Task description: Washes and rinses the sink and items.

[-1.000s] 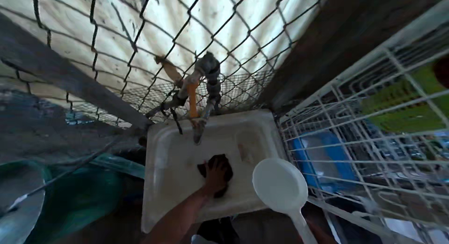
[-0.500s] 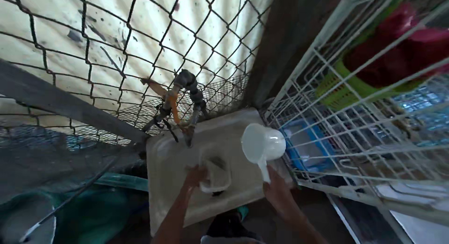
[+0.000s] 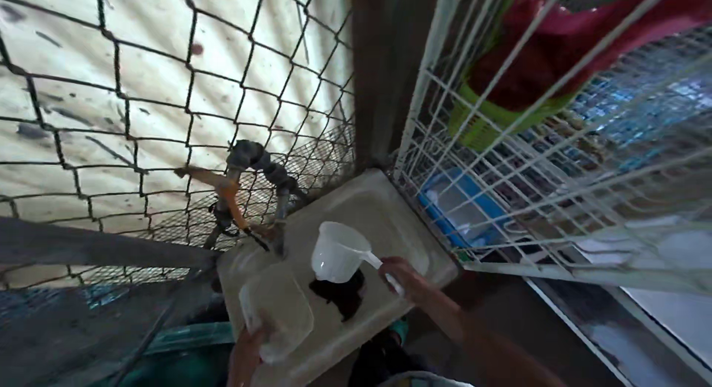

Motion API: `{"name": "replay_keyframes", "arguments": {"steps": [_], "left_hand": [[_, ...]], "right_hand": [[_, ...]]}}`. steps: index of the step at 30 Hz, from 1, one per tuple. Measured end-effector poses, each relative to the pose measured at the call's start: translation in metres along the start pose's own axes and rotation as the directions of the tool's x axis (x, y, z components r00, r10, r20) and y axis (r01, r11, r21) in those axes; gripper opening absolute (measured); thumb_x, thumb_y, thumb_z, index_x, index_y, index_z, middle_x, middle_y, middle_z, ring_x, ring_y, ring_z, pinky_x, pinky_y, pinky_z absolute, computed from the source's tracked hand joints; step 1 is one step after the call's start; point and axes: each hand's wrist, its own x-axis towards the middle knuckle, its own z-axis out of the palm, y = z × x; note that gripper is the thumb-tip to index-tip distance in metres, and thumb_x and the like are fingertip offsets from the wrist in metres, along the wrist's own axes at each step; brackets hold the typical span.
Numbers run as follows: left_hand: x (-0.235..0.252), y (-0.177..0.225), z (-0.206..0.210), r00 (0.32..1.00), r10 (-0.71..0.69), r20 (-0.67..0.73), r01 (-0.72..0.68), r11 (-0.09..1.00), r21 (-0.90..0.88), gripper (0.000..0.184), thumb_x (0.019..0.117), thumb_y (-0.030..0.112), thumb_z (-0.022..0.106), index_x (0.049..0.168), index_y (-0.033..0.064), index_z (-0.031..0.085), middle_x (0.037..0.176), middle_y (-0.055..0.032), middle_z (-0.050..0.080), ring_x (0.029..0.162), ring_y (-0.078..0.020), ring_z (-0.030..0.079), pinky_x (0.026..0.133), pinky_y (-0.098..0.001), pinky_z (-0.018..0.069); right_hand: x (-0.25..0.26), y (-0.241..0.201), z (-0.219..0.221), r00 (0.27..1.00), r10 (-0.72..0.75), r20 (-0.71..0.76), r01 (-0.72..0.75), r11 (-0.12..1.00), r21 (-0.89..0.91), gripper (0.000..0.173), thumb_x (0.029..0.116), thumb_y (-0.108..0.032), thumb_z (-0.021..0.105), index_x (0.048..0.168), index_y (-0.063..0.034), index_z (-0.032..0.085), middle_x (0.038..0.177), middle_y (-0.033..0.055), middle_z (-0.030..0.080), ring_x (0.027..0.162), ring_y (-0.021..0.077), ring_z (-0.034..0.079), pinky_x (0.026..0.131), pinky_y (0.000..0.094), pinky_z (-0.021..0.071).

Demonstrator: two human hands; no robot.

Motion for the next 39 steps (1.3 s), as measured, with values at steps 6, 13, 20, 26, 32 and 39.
{"name": "replay_keyframes", "arguments": {"steps": [6,13,20,26,32,39], "left_hand": [[0.011,0.012,0.029,0.987,0.163,0.016,-0.162,0.986,-0.025,0.040,0.1057,0.015,0.055,0.138,-0.0072,0.054,0.125,-0.0312,0.062,0.115,-0.0413,0.062,0.099,-0.0581,0.0481],[0.016,0.069,0.085,0.966,0.258,-0.001,-0.257,0.963,-0.078,0.048,0.1052,0.017,0.057,0.145,-0.0086,0.047,0.133,-0.0323,0.058,0.124,-0.0419,0.058,0.106,-0.0536,0.0458],[0.020,0.151,0.158,0.920,0.382,0.085,-0.370,0.920,-0.130,0.057,0.1068,0.029,0.053,0.151,-0.0051,0.041,0.142,-0.0321,0.052,0.131,-0.0418,0.054,0.111,-0.0530,0.0435],[-0.025,0.208,0.212,0.872,0.430,0.235,-0.392,0.900,-0.191,0.061,0.1063,0.012,0.052,0.158,-0.0060,0.024,0.149,-0.0354,0.044,0.137,-0.0442,0.048,0.115,-0.0498,0.0383],[0.009,0.113,0.244,0.677,0.689,0.260,-0.734,0.658,0.168,0.054,0.1076,0.025,0.045,0.158,0.0051,0.038,0.165,-0.0169,0.034,0.156,-0.0350,0.022,0.125,-0.0638,0.0035],[0.118,0.014,0.145,0.760,0.641,0.106,-0.571,0.581,0.580,0.064,0.1005,0.056,0.051,0.159,0.0312,0.040,0.170,-0.0070,0.025,0.156,-0.0413,0.016,0.116,-0.0772,0.0133]], "right_hand": [[0.048,0.010,-0.026,0.978,0.135,0.158,-0.191,0.884,0.427,0.028,0.1074,-0.018,0.039,0.124,-0.0045,0.057,0.065,-0.0016,0.050,0.043,0.0030,0.045,0.038,0.0155,0.0397],[0.022,0.029,-0.064,0.961,-0.019,0.275,-0.156,0.786,0.598,0.041,0.1055,-0.027,0.026,0.119,-0.0081,0.061,0.055,-0.0078,0.046,0.038,-0.0009,0.039,0.035,0.0133,0.0352],[-0.033,0.037,-0.101,0.828,-0.392,0.402,0.006,0.722,0.692,0.045,0.0884,-0.037,0.064,0.125,-0.0112,0.070,0.060,-0.0084,0.057,0.040,-0.0034,0.044,0.037,0.0118,0.0381],[-0.066,0.021,-0.096,0.836,-0.453,0.308,0.176,0.754,0.633,0.041,0.0869,-0.036,0.067,0.119,-0.0112,0.075,0.068,-0.0059,0.067,0.044,-0.0024,0.053,0.041,0.0125,0.0446],[-0.055,0.033,-0.102,0.781,-0.454,0.430,0.058,0.737,0.673,0.042,0.0887,-0.032,0.070,0.124,-0.0093,0.073,0.072,-0.0036,0.070,0.050,-0.0012,0.059,0.046,0.0123,0.0489],[-0.060,0.047,-0.117,0.870,-0.388,0.304,0.072,0.710,0.700,0.039,0.0884,-0.026,0.067,0.123,-0.0088,0.071,0.087,0.0019,0.074,0.051,0.0002,0.061,0.044,0.0130,0.0494]]}}
